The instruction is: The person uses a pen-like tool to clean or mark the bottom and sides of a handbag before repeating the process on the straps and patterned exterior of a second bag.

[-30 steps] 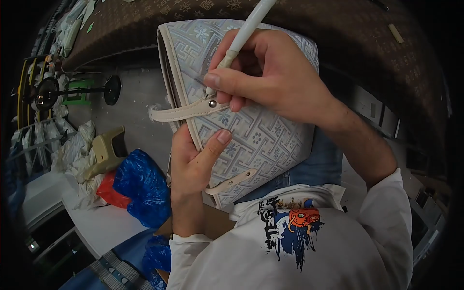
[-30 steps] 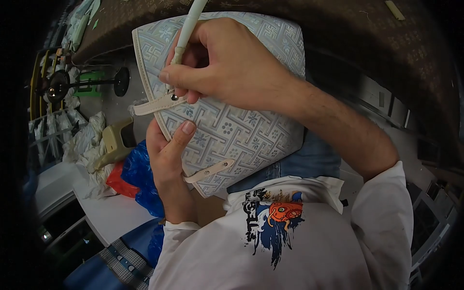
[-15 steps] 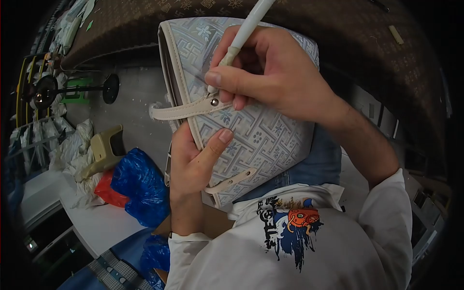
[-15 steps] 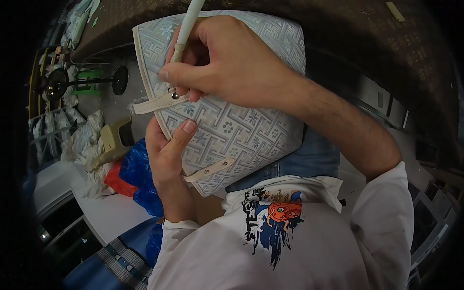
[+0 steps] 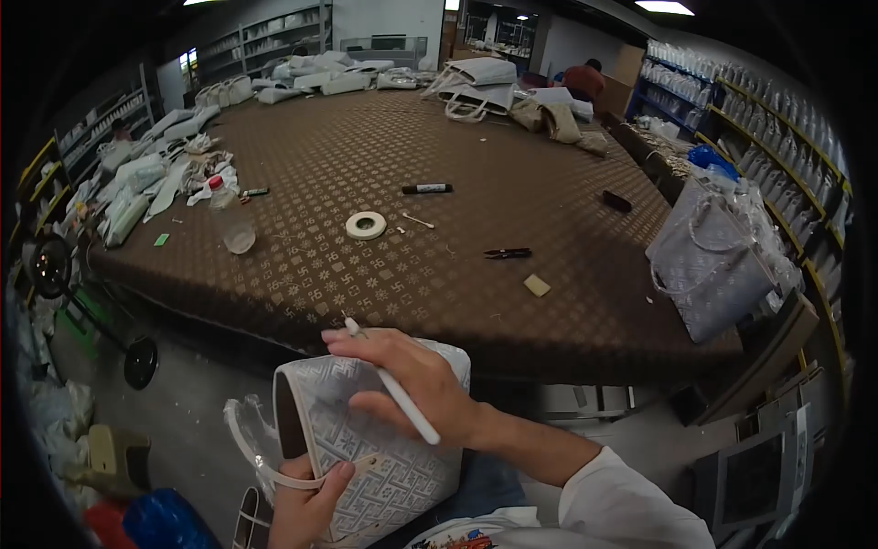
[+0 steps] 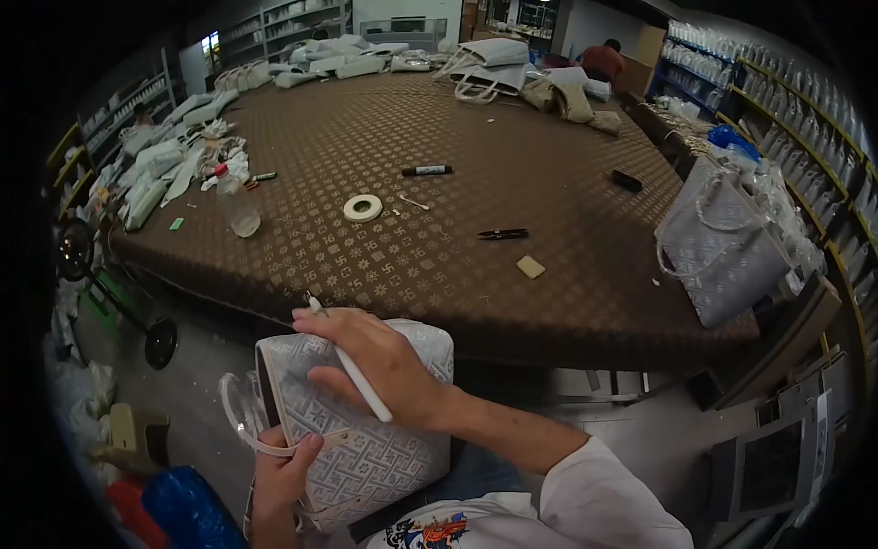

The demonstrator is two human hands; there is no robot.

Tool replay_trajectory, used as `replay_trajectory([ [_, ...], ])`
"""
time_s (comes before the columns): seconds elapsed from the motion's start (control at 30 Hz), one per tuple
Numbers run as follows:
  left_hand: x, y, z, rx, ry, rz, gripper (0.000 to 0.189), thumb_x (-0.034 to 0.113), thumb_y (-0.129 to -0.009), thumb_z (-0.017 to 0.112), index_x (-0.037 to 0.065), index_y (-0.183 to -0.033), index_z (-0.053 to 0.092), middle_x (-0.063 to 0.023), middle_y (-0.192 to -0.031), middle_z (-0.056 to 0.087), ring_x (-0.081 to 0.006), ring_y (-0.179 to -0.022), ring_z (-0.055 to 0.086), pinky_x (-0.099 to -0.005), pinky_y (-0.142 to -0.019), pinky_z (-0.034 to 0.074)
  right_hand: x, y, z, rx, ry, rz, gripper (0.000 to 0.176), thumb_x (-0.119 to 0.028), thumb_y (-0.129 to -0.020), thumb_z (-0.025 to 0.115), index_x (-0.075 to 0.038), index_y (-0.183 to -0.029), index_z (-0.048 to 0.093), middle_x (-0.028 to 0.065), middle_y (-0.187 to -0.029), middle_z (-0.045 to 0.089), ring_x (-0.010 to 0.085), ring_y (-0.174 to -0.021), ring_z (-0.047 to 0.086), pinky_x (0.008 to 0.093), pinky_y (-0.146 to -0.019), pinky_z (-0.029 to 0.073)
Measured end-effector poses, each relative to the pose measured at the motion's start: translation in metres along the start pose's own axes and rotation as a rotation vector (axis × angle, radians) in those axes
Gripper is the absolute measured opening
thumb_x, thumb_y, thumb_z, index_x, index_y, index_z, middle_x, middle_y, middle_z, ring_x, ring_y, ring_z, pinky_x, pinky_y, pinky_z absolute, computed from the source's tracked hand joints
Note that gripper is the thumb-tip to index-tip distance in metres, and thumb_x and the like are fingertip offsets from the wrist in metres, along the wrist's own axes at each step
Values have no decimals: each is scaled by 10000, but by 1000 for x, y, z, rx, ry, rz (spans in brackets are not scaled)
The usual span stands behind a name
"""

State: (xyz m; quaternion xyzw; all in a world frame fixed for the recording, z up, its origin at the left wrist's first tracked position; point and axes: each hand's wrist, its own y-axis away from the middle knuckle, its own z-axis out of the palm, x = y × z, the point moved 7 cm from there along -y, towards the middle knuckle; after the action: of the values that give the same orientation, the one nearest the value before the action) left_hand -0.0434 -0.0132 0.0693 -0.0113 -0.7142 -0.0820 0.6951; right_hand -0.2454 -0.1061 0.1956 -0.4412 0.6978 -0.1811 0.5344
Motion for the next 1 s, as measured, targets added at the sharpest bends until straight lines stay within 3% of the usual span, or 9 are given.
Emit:
replay_trajectory([
  [0.1, 62, 16, 40, -78, -481, 129, 204, 56, -915, 664, -61, -1082, 674, -148, -952, 723, -147, -907, 665, -295, -808, 506, -25, 12, 23, -148, 231, -18, 801, -423, -807, 780, -55, -1433, 444, 176, -1377, 551, 351, -1266, 537, 484, -1077, 406],
  [0.23, 50, 47, 33, -102, -333, 165, 170, 67, -898, 684, -56, -1017, 681, -158, -854, 712, -162, -789, 683, -320, -719, 517, -60, 31, 24, -121, 217, -36, 801, -404, -793, 791, -53, -1430, 452, 180, -1367, 549, 357, -1254, 542, 486, -1072, 411],
  [0.33, 45, 97, 15, -154, -752, 23, 215, 63, -839, 739, -62, -1009, 701, -123, -871, 725, -150, -834, 665, -300, -773, 535, -77, 38, 19, -88, 291, -57, 799, -377, -795, 794, -49, -1435, 445, 182, -1361, 539, 364, -1257, 530, 488, -1082, 400],
  [0.4, 89, 161, 22, 142, -482, -33, 292, 150, -894, 726, -64, -1085, 676, -114, -952, 721, -179, -893, 667, -314, -819, 530, -86, 42, 17, -66, 268, -98, 804, -316, -754, 820, -18, -1402, 450, 204, -1277, 554, 379, -1214, 533, 483, -1071, 408],
  [0.67, 87, 122, 13, 423, 60, 357, 410, 275, -942, 704, -60, -1165, 625, -122, -1010, 696, -201, -953, 656, -335, -852, 513, -158, 65, 94, -159, 241, -313, 749, -329, -808, 754, -20, -1421, 455, 231, -1417, 500, 392, -1319, 497, 504, -1125, 381],
  [0.7, 68, 120, 7, 601, 412, 320, 391, 270, -934, 715, -68, -1114, 638, -139, -984, 696, -214, -960, 657, -349, -838, 511, -157, 66, 85, -159, 247, -313, 749, -329, -808, 754, -20, -1421, 455, 231, -1417, 500, 392, -1319, 497, 504, -1125, 381],
  [0.83, 65, 102, -10, 528, 253, 324, 528, 337, -916, 738, -68, -1210, 567, -130, -1066, 669, -220, -970, 645, -346, -871, 506, -114, 78, -20, -225, 340, -39, 689, -356, -851, 733, -11, -1397, 491, 226, -1421, 513, 357, -1311, 520, 457, -1122, 395],
  [0.9, 91, 98, -1, 247, 70, 535, 539, 318, -899, 755, -66, -1212, 543, -144, -1065, 669, -187, -949, 636, -335, -855, 512, -69, 106, -81, -154, 298, 304, 632, -373, -934, 672, -15, -1417, 479, 203, -1404, 547, 342, -1337, 504, 424, -1124, 383],
  [1.0, 104, 90, 3, 285, 80, 728, 455, 304, -883, 765, -61, -1114, 625, -127, -1023, 689, -164, -890, 641, -311, -768, 518, -88, 114, -129, 122, 320, 231, 617, -307, -903, 715, -31, -1409, 496, 206, -1411, 542, 365, -1314, 521, 434, -1106, 401],
])
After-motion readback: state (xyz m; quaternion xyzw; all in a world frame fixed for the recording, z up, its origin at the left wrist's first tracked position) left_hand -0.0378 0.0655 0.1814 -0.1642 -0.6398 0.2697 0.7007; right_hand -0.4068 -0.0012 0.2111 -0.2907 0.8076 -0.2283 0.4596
